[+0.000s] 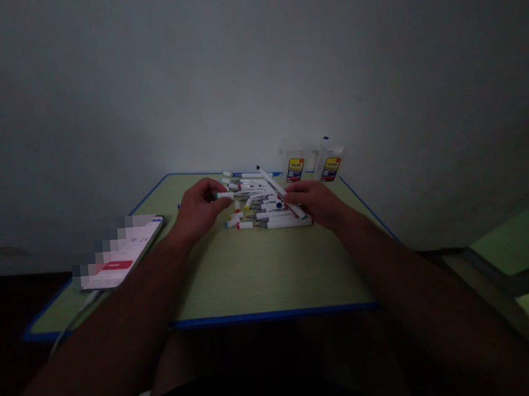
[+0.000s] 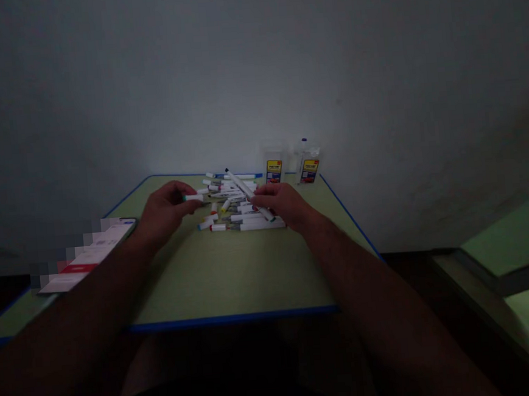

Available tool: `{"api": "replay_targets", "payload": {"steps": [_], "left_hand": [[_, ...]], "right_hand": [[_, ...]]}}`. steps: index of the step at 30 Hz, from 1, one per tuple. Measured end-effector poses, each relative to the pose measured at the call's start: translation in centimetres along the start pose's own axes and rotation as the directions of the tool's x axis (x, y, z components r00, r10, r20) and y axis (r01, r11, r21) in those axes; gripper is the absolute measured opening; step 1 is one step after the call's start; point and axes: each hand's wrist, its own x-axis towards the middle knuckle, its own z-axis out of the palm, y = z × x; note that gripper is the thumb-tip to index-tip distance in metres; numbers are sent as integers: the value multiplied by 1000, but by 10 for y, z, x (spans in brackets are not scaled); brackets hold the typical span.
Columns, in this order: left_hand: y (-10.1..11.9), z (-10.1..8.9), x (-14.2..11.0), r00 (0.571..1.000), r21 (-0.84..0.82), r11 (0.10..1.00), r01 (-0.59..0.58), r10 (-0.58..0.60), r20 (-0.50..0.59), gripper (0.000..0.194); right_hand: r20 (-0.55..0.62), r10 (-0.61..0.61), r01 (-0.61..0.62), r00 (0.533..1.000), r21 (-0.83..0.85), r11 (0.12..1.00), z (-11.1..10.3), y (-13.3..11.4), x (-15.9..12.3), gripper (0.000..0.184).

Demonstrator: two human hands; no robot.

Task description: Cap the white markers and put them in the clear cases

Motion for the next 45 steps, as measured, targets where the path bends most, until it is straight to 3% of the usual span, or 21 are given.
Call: {"api": "replay_targets", "payload": {"steps": [6, 13, 22, 31, 39, 45], "left_hand": [[4, 2, -1, 998, -168, 984, 62, -57, 37, 21], [3, 3, -2, 994, -303, 949, 90, -69, 80, 23], [5, 3, -2, 988, -325, 941, 98, -52, 148, 25], [3, 3, -3, 984, -310, 947, 83, -28, 179, 24], [7, 6, -5, 974, -278, 956, 95, -32, 226, 23], [5, 4, -4, 982, -293, 951, 99, -46, 182, 23]], "right_hand": [[4, -84, 84, 996, -35, 996, 1, -2, -3, 26], [14, -77, 78, 997, -29, 997, -1, 0, -2, 26], [26, -113, 116, 993, -168, 979, -1, 0, -4, 26], [-5, -74, 69, 997, -294, 953, 3, -5, -6, 20], [12, -74, 74, 997, -308, 949, 5, -5, -7, 18], [26, -98, 101, 995, -299, 949, 1, -4, -6, 18]]}}
